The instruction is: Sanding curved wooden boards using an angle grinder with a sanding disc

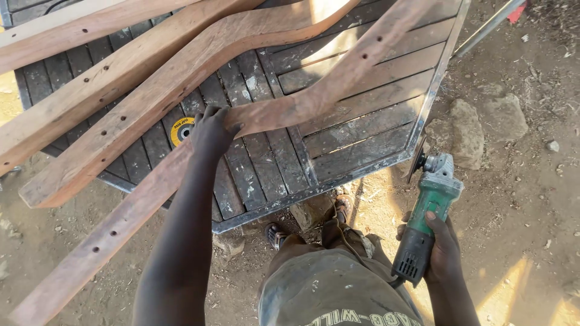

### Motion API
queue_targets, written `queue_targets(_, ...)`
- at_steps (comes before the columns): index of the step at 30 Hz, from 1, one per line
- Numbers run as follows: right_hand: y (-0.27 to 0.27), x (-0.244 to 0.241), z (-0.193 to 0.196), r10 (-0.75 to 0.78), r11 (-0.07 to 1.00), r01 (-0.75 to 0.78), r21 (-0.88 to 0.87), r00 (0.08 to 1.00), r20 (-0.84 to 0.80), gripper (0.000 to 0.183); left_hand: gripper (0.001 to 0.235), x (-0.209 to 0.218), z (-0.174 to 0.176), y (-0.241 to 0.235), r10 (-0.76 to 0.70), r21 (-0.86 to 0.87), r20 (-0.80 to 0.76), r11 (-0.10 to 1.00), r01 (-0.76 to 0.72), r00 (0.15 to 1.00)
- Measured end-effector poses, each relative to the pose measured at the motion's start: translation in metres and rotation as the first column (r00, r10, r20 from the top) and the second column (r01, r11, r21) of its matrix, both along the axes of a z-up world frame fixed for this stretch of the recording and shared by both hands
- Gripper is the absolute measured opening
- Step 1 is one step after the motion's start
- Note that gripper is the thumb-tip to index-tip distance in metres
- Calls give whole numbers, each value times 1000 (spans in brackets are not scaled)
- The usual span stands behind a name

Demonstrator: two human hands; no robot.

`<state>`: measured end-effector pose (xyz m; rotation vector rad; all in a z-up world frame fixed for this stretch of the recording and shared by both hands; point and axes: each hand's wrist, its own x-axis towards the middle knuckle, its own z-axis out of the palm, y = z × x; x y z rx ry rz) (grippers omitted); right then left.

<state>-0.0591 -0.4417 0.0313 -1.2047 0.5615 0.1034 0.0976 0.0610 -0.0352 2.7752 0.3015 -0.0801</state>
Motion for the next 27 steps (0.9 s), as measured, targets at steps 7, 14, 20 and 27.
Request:
queue_targets(7,-4,2,-4,4,1000,-5,12,1000,15,36,62,-8,-2,-26,-49,1,-38,999,49,998)
queue_targets(14,2,9,-4,27,999,-28,-24,999,-28,37,70,-50,-14,25,209,99,-155,976,-195,966)
queue_targets(20,-12,22,-18,-12,999,9,-31,995,-99,35,88,-66,-36,49,318,210,-213,938,-275,924)
queue_targets(27,-6,57,-31,18,998,-9,56,987,-162,37,83,-80,-54,-9,318,156,-292,946,-283,902)
